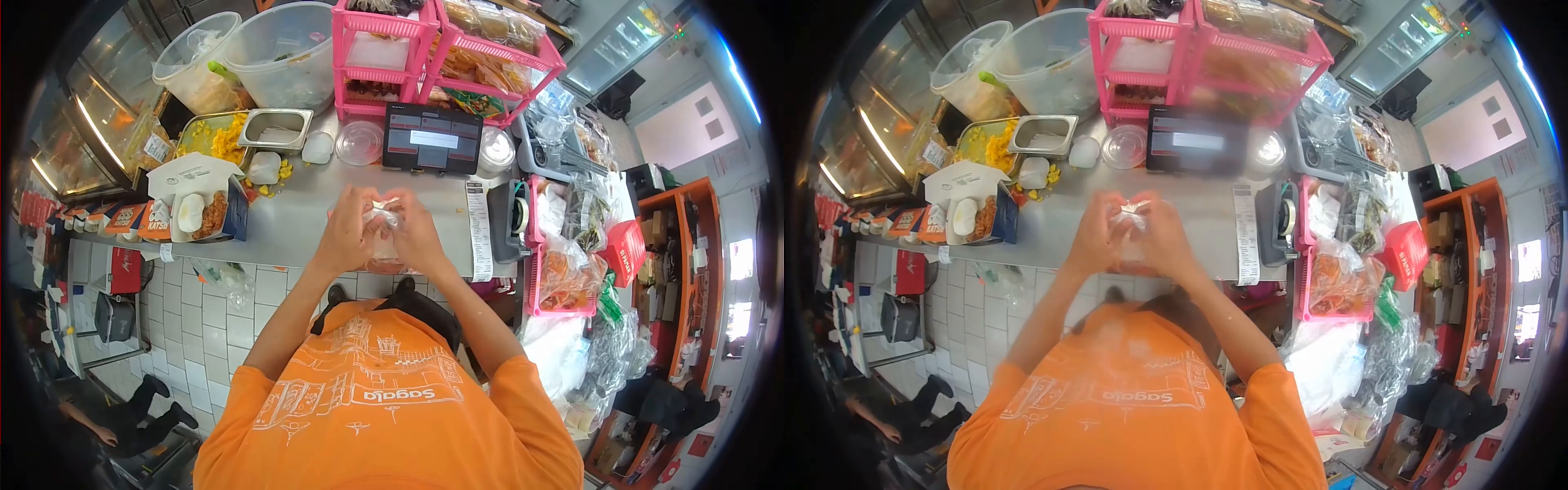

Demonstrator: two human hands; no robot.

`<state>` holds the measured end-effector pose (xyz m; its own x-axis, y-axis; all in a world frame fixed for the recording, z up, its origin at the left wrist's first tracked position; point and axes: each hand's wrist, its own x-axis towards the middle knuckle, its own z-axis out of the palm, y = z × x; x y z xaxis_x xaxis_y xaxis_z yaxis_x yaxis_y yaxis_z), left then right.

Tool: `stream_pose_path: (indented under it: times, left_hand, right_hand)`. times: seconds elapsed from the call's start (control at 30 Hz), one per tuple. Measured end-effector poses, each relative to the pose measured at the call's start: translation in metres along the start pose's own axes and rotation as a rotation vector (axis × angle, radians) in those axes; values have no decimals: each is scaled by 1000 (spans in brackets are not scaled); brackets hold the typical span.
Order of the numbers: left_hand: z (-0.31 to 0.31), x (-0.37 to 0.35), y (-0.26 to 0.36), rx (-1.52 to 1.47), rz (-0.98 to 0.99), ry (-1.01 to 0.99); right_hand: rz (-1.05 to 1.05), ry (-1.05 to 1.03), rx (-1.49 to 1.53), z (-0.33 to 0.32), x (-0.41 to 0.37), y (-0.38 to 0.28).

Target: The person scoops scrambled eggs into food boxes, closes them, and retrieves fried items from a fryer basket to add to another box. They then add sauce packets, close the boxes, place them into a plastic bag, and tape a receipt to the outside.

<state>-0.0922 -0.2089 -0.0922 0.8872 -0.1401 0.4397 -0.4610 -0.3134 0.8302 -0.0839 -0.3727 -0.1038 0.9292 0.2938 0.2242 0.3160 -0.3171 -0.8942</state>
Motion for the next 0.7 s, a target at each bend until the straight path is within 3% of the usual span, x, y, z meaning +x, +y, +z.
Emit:
stream_pose_path:
  times: [0.03, 0.07, 0.13, 0.17, 0.23, 0.27, 0.33, 0.47, 0.53, 0.57, 0.63, 0.67, 0.7]
  left_hand:
    - [-1, 1, 0, 128, 128, 11]
    - [-1, -2, -4, 130, 122, 9]
    - [1, -5, -17, 302, 167, -115]
    - [4, -8, -23, 304, 158, -113]
    - [11, -8, -26, 231, 26, -16]
    - [13, -9, -27, 234, 21, -16]
    - [15, -8, -20, 226, -155, 33]
    - [24, -10, -30, 103, -264, 96]
    - [24, -5, -27, 25, -337, 125]
    - [23, -3, -26, 25, -333, 122]
    - [18, 1, -24, -40, -332, 86]
    - [11, 9, -26, -40, -329, 82]
    - [-1, 22, -30, 111, -169, 5]
  right_hand:
    - [349, -44, 448, -2, 1, -8]
    - [353, -46, 452, -4, 1, -3]
    - [521, -221, 810, -17, 5, 7]
    - [527, -228, 813, -22, 3, 10]
    - [201, -467, 778, -29, 0, 4]
    - [202, -470, 782, -26, -2, 6]
    - [62, -333, 399, -16, -7, 10]
    - [146, -196, 331, -7, -7, 5]
    - [-18, -40, 117, -3, -5, 6]
    - [-21, -35, 117, 0, -5, 4]
    - [-60, 281, -117, 6, -6, -11]
    - [-60, 286, -118, 6, -7, -18]
    - [-148, 245, -236, 7, -12, -27]
